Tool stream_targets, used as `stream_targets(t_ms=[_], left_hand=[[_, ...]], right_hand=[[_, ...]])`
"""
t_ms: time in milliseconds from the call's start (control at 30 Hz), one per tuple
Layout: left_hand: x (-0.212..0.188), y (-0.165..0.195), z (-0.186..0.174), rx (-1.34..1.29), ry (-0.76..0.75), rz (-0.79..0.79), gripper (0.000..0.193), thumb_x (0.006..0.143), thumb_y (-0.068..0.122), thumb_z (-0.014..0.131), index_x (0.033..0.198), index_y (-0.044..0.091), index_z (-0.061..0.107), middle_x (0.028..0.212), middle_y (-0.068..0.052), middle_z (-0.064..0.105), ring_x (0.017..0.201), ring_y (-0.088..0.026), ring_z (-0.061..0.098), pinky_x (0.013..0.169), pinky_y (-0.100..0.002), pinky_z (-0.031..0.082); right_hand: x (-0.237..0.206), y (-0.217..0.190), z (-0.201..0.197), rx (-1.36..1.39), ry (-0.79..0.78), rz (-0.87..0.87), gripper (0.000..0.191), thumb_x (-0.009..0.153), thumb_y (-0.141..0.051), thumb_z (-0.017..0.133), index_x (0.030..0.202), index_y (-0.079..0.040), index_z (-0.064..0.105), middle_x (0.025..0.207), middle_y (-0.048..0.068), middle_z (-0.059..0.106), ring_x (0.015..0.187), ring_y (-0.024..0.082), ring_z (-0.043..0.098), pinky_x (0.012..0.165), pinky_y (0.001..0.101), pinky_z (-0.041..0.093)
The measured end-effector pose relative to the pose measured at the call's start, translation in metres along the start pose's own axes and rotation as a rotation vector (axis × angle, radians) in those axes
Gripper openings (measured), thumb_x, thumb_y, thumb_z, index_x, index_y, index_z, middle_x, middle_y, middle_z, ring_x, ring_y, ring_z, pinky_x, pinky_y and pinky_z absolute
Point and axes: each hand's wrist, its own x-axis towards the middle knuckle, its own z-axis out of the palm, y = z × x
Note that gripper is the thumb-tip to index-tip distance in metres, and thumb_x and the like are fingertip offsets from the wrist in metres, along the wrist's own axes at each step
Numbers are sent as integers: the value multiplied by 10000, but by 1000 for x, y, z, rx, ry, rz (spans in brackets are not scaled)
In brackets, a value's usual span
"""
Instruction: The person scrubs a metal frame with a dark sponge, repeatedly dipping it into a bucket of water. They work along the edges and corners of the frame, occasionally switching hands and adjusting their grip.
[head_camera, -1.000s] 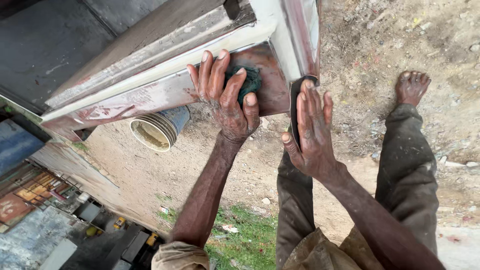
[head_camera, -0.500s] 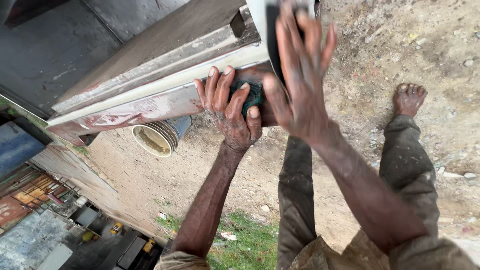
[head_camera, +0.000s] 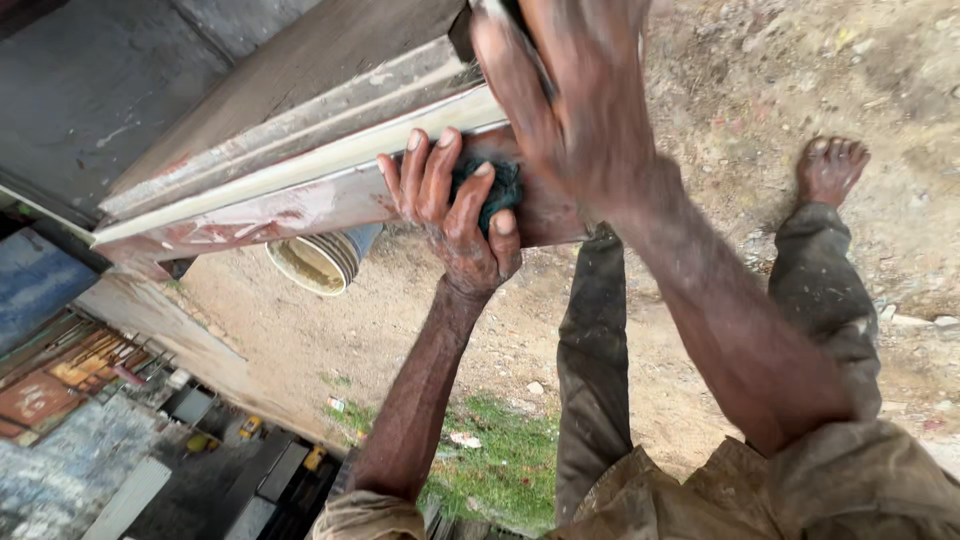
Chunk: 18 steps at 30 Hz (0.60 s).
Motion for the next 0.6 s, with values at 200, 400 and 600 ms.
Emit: stream_targets(t_ms=[200, 400, 600], left_hand=[[0, 0, -1, 50, -40, -28, 370, 1140, 444, 351, 1275, 166, 555, 1541, -147, 477, 1543, -383, 339, 1355, -684, 109], [3, 4, -4, 30, -13, -12, 367, 1178, 438, 358, 1313, 144, 531, 1557, -142, 445, 1571, -368, 329, 1329, -653, 112], [-3, -4, 2, 50, -41, -11, 394, 1157, 459, 336, 1324, 167, 542, 1549, -139, 464, 1549, -370, 333, 1356, -674, 128]], right_hand=[[-48, 4, 6, 70, 270, -92, 668, 1153, -498, 334, 1646, -49, 365, 1691, 151, 412, 1604, 351, 275, 1344, 568, -8], [-55, 2, 11, 104, 237, -43, 636, 1172, -431, 342, 1615, 21, 398, 1699, 182, 403, 1630, 374, 248, 1354, 627, -31], [-30, -5, 2, 61, 252, -70, 662, 1148, -466, 347, 1626, -8, 370, 1701, 147, 401, 1640, 348, 245, 1352, 611, -43]])
